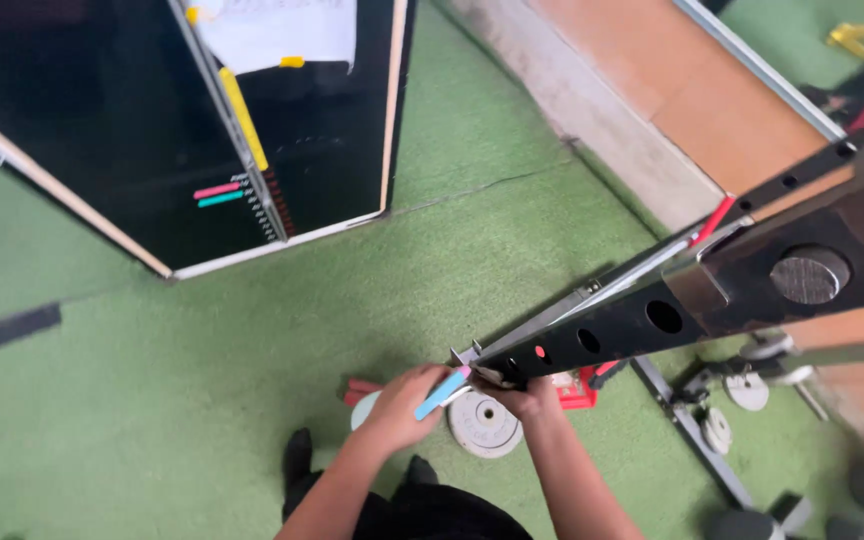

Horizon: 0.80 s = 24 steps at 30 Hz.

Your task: Cleaning various weight training machines and frames using a spray bottle and a cloth.

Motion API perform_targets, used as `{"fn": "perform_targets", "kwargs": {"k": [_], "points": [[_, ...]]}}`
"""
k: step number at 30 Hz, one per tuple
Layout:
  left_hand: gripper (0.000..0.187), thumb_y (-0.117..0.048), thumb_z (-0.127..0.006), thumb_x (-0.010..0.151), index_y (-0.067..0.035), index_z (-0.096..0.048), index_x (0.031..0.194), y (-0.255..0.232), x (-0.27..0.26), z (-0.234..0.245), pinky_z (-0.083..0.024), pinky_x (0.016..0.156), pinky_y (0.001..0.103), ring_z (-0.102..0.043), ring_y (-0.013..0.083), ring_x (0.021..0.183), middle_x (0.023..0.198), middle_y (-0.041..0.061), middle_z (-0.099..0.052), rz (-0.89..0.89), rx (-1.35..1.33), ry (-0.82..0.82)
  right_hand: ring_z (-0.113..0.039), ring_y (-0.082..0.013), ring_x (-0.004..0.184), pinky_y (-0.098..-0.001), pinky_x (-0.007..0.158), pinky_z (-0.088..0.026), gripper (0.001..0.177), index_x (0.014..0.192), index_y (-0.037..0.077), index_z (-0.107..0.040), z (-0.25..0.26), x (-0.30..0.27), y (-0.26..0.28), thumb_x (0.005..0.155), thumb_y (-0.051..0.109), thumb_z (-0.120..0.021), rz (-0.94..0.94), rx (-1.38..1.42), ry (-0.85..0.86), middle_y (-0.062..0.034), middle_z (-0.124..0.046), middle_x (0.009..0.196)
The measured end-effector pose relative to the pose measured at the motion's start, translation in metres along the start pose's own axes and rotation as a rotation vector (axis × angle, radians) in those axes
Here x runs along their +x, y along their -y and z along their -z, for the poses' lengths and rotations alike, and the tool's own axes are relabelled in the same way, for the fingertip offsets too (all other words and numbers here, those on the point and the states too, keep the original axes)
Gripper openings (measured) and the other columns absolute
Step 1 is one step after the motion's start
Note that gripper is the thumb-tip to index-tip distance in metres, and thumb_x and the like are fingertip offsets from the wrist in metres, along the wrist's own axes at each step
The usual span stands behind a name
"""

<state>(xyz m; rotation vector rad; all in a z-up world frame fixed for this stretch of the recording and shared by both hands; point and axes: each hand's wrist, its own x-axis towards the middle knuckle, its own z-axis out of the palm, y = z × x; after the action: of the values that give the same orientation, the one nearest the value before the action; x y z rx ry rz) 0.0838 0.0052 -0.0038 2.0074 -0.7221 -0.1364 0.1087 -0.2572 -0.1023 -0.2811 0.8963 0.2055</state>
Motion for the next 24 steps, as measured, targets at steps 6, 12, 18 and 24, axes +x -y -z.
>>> {"fn": "perform_targets", "kwargs": {"k": [6, 12, 18, 24], "points": [[0.043, -0.008, -0.067, 0.081, -0.006, -0.059, 0.124, 0.026, 0.047, 0.034, -0.050, 0.094, 0.049, -0.060, 0.0436, 0.113, 0.117, 0.019, -0.063, -0.094, -0.114, 0.267, -0.059, -0.0408, 0.123, -0.0671, 0.111, -0.041, 0.046, 0.129, 0.002, -0.059, 0.005, -0.021, -0.032, 0.104, 0.035, -0.039, 0.392, 0.296, -0.054, -0.0204, -0.063, 0.133], [0.052, -0.006, -0.068, 0.075, -0.005, -0.059, 0.126, 0.031, 0.093, 0.087, -0.049, 0.092, 0.050, -0.060, 0.0447, 0.110, 0.118, 0.021, -0.064, -0.224, -0.120, 0.425, -0.059, -0.0299, 0.126, -0.0494, 0.118, -0.040, 0.035, 0.136, 0.002, -0.056, -0.039, -0.090, -0.082, 0.106, 0.017, -0.044, 0.619, 0.510, -0.061, -0.0136, -0.063, 0.136], [0.036, -0.003, -0.066, 0.070, -0.006, -0.067, 0.106, 0.011, 0.114, 0.122, -0.053, 0.082, 0.048, -0.066, 0.0424, 0.100, 0.101, 0.019, -0.069, -0.315, -0.128, 0.846, -0.061, -0.0270, 0.122, -0.0483, 0.110, -0.044, 0.037, 0.136, 0.010, -0.055, -0.108, -0.159, -0.164, 0.102, 0.017, -0.044, 0.855, 0.395, -0.173, -0.0090, -0.064, 0.135], [0.023, -0.005, -0.064, 0.078, -0.007, -0.066, 0.100, 0.049, 0.094, 0.108, -0.054, 0.080, 0.048, -0.067, 0.0437, 0.097, 0.097, 0.020, -0.070, -0.328, -0.046, 1.081, -0.064, -0.0259, 0.113, -0.0439, 0.097, -0.049, 0.038, 0.137, 0.007, -0.056, -0.075, -0.097, -0.238, 0.100, 0.012, -0.049, 0.914, 0.241, -0.171, -0.0107, -0.067, 0.124]]}}
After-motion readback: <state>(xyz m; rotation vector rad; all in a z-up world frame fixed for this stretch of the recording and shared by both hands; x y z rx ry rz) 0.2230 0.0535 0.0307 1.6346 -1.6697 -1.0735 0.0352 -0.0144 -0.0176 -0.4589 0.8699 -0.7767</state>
